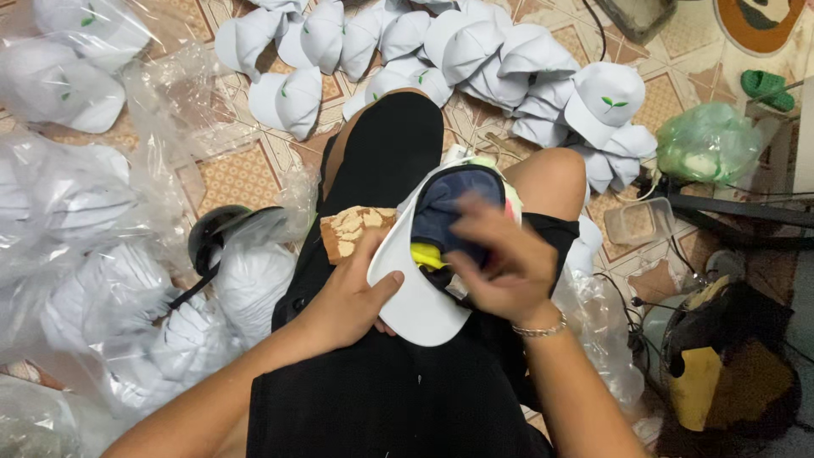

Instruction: The person sits on the floor and processes white baseball caps by stuffing them with cloths, drying the embroidered logo with a hair dryer, and wiping the interior with a cloth. The person handles multiple caps one at a time.

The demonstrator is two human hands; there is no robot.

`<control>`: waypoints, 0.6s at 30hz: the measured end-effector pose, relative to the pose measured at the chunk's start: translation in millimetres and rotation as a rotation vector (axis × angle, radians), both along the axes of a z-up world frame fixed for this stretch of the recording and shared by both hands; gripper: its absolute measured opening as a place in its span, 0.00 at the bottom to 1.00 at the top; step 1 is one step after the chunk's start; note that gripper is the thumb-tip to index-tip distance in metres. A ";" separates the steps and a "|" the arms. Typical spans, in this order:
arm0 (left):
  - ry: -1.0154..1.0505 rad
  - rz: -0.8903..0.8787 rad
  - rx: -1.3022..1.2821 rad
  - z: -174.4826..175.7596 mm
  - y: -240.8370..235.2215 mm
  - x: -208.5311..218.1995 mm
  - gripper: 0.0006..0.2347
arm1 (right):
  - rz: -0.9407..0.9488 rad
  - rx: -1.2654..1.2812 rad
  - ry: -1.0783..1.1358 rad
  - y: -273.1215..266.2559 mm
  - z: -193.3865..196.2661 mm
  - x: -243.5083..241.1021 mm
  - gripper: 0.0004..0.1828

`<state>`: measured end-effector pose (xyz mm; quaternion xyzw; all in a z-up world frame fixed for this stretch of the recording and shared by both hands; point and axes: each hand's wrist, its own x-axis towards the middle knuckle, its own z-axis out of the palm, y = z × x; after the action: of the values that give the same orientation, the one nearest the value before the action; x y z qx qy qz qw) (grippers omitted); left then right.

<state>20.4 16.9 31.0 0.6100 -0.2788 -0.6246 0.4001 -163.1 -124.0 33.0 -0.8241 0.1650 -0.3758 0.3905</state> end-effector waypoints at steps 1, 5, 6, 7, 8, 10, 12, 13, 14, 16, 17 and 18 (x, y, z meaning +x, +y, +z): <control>-0.034 -0.008 -0.023 -0.3 1.7 1.1 0.27 | -0.090 -0.114 0.125 0.2 4.8 -2.2 0.22; -0.131 -0.053 -0.230 -11.5 6.0 -3.8 0.28 | -0.146 -0.386 0.472 12.6 9.3 2.4 0.29; -0.200 -0.061 -0.355 -15.7 6.6 -5.7 0.28 | -0.082 -0.409 0.518 18.4 6.1 6.8 0.28; -0.272 -0.068 -0.479 -19.8 6.6 -6.6 0.28 | -0.064 -0.440 0.569 24.1 1.7 11.8 0.27; -0.344 -0.076 -0.604 -23.3 7.2 -6.9 0.28 | -0.046 -0.472 0.619 29.7 -3.8 17.4 0.26; -0.406 -0.131 -0.559 -29.2 8.4 -7.3 0.29 | -0.008 -0.579 0.760 35.3 -14.7 25.0 0.25; -0.362 -0.180 -0.409 -31.2 10.1 -7.3 0.31 | 0.042 -0.741 0.921 33.7 -22.6 33.8 0.24; -0.290 -0.195 -0.289 -31.5 9.0 -4.5 0.31 | 0.041 -0.749 0.907 30.4 -24.1 41.1 0.23; -0.215 -0.208 -0.171 -31.2 8.0 -3.2 0.32 | 0.041 -0.756 0.893 25.7 -23.2 46.4 0.23; -0.013 -0.025 -0.116 -30.5 3.1 -10.1 0.29 | 0.093 -0.627 0.781 16.2 -15.2 42.6 0.21; 0.093 0.056 -0.093 -30.8 -0.7 -12.4 0.28 | 0.137 -0.499 0.683 7.8 -8.9 35.5 0.19; 0.047 0.099 -0.199 -30.4 -2.8 -14.4 0.26 | 0.179 -0.371 0.585 -0.7 -2.4 26.8 0.17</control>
<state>6.0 14.0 0.5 0.5655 -0.2997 -0.5874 0.4953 -136.3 -124.7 30.6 -0.9648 0.1259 -0.1118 0.2018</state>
